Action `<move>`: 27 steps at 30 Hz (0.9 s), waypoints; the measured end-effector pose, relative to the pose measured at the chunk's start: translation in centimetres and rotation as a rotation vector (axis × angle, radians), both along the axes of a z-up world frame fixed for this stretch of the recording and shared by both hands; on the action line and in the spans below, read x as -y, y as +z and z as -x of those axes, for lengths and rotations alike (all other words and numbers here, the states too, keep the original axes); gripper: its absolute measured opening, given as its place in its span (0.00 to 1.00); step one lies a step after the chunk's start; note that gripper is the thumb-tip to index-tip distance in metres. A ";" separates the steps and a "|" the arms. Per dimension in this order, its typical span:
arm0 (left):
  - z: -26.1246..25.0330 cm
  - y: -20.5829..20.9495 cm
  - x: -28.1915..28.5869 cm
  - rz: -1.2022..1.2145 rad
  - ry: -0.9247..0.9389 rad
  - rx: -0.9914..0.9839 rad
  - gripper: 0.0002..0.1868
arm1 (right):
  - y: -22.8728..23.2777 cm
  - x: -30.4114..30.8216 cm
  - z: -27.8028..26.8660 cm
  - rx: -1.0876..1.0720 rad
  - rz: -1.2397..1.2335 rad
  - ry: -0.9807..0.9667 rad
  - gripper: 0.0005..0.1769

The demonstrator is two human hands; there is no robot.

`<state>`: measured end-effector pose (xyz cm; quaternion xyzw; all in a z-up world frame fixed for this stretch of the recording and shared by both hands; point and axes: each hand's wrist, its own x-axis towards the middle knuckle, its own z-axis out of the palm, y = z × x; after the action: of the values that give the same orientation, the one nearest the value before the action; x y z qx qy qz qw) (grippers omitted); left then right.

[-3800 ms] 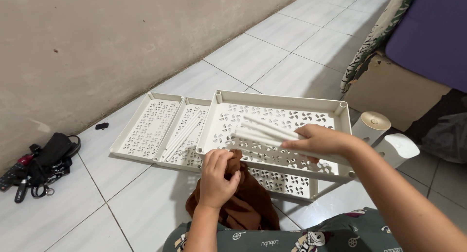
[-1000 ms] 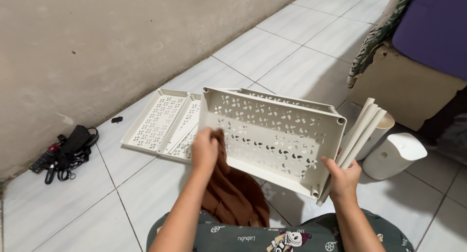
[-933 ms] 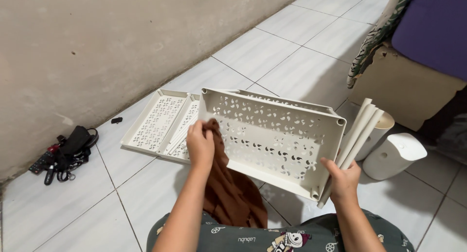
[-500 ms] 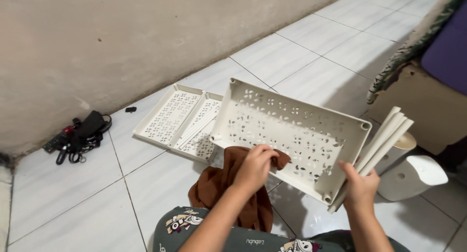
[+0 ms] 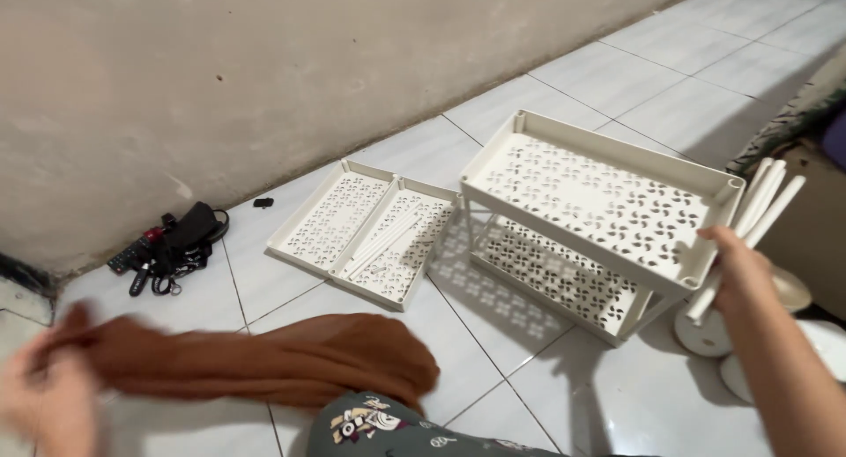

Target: The person assembles a white plastic storage rack by inserting cylindrical support rods into corner holes of perforated trays. They wipe the trays with a brown cloth, stack the trays, and insert the rods to form a two-tier structure.

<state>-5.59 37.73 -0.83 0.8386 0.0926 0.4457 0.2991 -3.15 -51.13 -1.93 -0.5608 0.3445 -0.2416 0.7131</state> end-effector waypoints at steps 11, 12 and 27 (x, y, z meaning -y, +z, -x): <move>-0.6 -9.5 -1.3 0.008 0.154 -1.099 0.22 | -1.4 7.2 -5.6 -0.103 0.269 -0.059 0.33; -1.8 -10.1 0.0 -0.013 0.102 -1.146 0.23 | -0.9 6.9 -5.0 -0.120 0.373 -0.129 0.33; -12.9 -5.6 37.9 -0.296 -0.901 -1.135 0.31 | 0.0 -7.9 7.1 -0.053 0.956 -0.144 0.17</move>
<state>7.30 -0.16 -6.47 0.9284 -0.1813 -0.2147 0.2431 -10.26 -43.19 -1.90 -0.8062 0.2510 -0.4074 0.3479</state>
